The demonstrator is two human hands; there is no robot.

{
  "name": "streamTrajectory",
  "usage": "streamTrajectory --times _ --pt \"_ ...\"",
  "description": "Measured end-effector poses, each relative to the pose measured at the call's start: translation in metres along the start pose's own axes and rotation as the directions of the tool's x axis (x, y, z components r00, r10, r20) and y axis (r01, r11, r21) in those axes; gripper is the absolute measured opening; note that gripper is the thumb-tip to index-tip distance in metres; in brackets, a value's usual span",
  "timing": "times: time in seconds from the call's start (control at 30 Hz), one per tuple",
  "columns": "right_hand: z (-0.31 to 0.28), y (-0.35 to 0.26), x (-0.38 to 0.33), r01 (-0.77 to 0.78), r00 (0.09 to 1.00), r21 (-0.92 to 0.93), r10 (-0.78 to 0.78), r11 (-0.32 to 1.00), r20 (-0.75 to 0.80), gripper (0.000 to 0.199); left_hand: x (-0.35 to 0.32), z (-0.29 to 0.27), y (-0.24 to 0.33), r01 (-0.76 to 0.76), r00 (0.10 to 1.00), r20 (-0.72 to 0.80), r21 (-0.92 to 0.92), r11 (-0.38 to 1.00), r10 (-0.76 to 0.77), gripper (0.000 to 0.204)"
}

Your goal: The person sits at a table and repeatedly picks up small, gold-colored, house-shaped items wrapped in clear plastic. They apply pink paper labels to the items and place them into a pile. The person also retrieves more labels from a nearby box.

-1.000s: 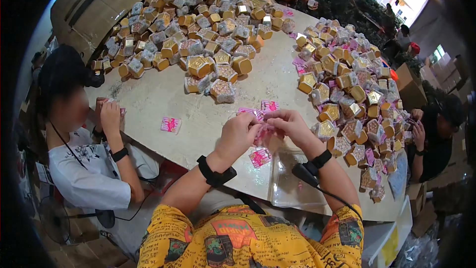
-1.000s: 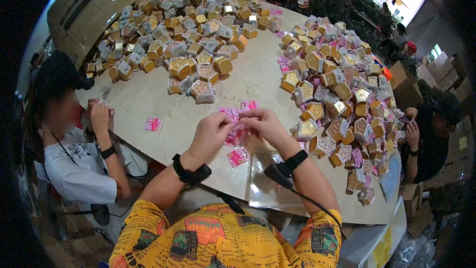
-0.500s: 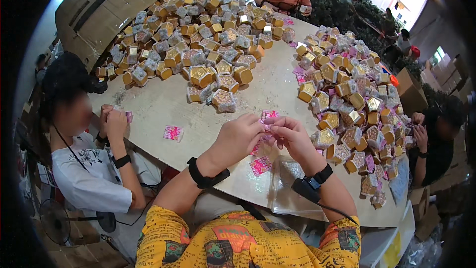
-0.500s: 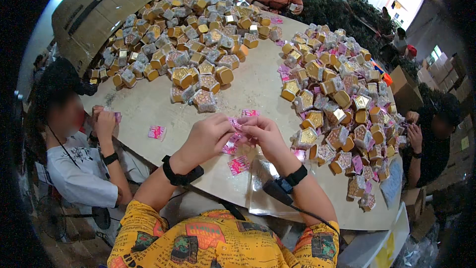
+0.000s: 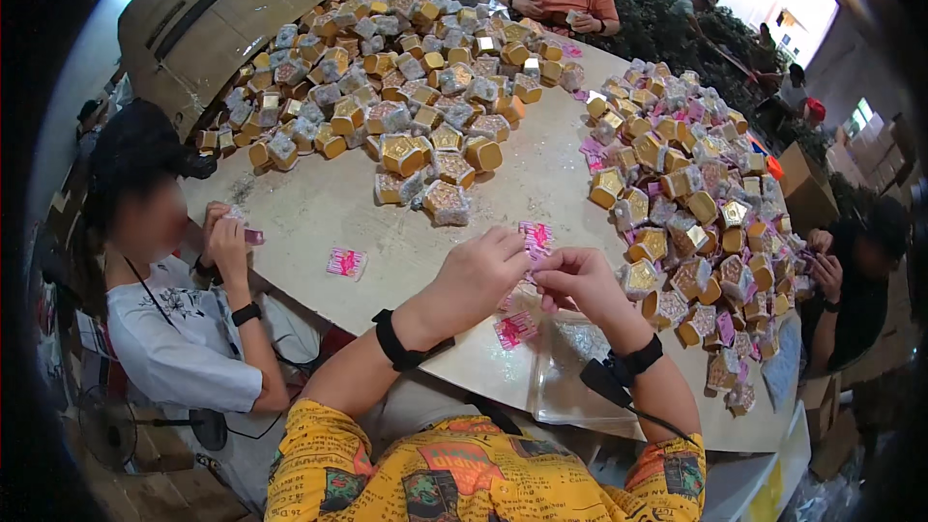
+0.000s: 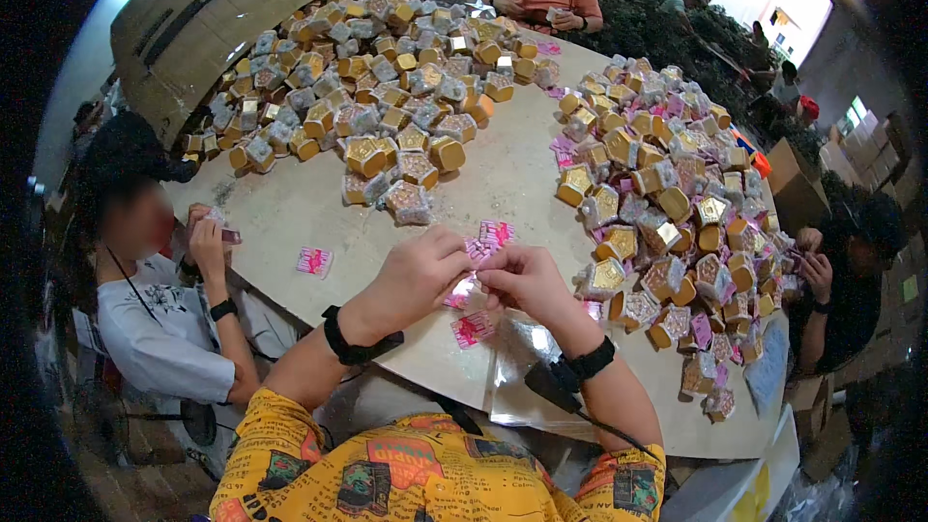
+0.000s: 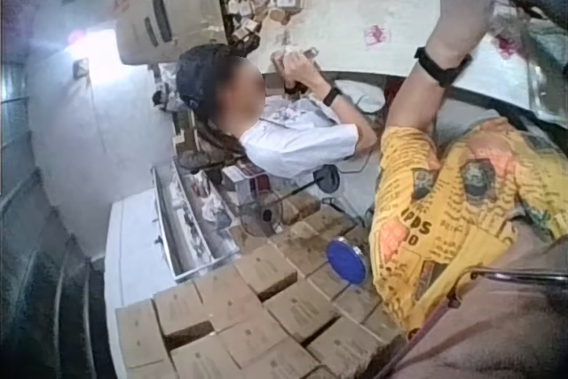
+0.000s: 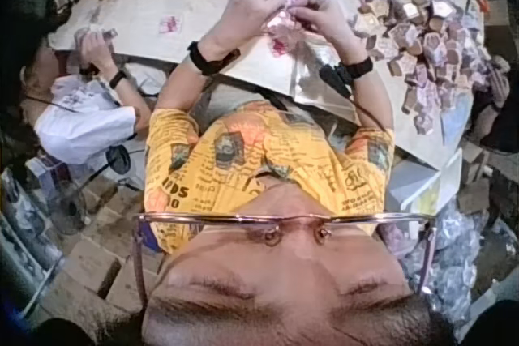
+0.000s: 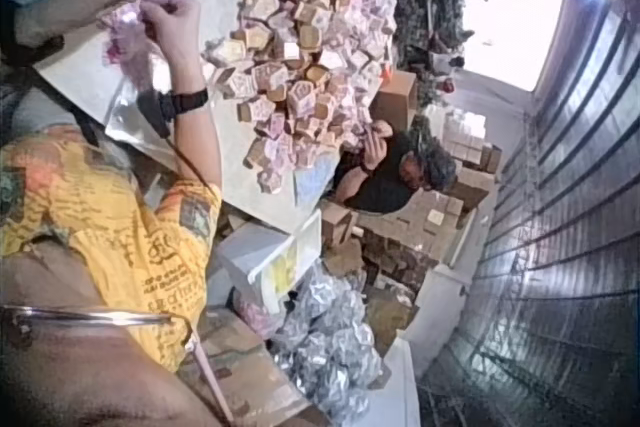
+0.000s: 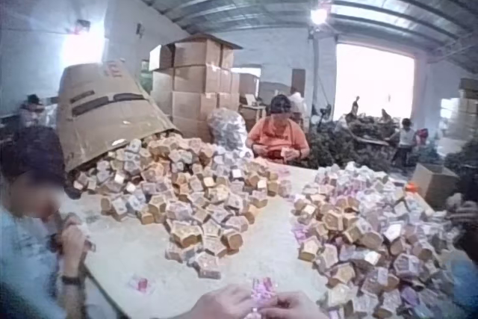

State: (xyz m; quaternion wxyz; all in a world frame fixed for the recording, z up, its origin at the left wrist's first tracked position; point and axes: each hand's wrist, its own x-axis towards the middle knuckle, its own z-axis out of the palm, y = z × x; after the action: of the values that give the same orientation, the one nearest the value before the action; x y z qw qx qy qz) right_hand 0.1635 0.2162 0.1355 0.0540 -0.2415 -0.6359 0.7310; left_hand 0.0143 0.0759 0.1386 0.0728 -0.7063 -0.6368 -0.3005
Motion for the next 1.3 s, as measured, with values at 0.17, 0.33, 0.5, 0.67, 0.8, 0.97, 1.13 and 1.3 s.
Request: streamTrajectory --times 0.17,0.33,0.5,0.67,0.8,0.97,1.13,1.3 --pt "0.013 0.014 -0.008 0.481 0.777 -0.815 -0.588 0.324 0.224 0.016 -0.011 0.022 -0.013 0.209 0.976 0.033 -0.429 0.879 -0.216 0.006" --pt "0.021 0.018 -0.010 0.412 0.691 -0.864 -0.519 -0.289 0.503 0.021 -0.016 0.036 -0.037 0.612 0.781 0.520 -0.747 0.259 -0.346 0.012" --pt "0.005 0.021 -0.003 0.434 0.648 -0.901 -0.691 -0.013 0.322 0.017 0.000 0.034 -0.072 0.307 0.951 0.031 0.017 0.952 -0.307 0.026" --pt "0.005 0.014 -0.004 0.443 0.614 -0.892 -0.755 0.088 0.230 0.012 -0.004 0.055 -0.125 0.482 0.853 0.107 0.216 0.849 -0.511 0.044" --pt "0.005 0.015 -0.005 0.472 0.619 -0.865 -0.762 0.170 0.188 0.011 -0.009 0.055 -0.123 0.546 0.837 -0.064 0.151 0.824 -0.543 0.042" --pt "0.006 0.009 0.001 0.497 0.603 -0.834 -0.786 0.239 0.134 0.012 0.001 0.024 -0.068 0.527 0.765 0.105 -0.670 0.524 -0.635 0.042" --pt "0.018 0.013 0.018 0.507 0.582 -0.834 -0.800 0.216 0.147 0.009 -0.009 0.040 -0.060 0.392 0.832 0.041 -0.750 0.533 -0.554 0.043" --pt "0.019 0.013 0.020 0.452 0.599 -0.871 -0.790 0.195 0.134 0.010 -0.006 0.040 -0.038 0.371 0.836 -0.020 -0.716 0.591 -0.549 0.043"
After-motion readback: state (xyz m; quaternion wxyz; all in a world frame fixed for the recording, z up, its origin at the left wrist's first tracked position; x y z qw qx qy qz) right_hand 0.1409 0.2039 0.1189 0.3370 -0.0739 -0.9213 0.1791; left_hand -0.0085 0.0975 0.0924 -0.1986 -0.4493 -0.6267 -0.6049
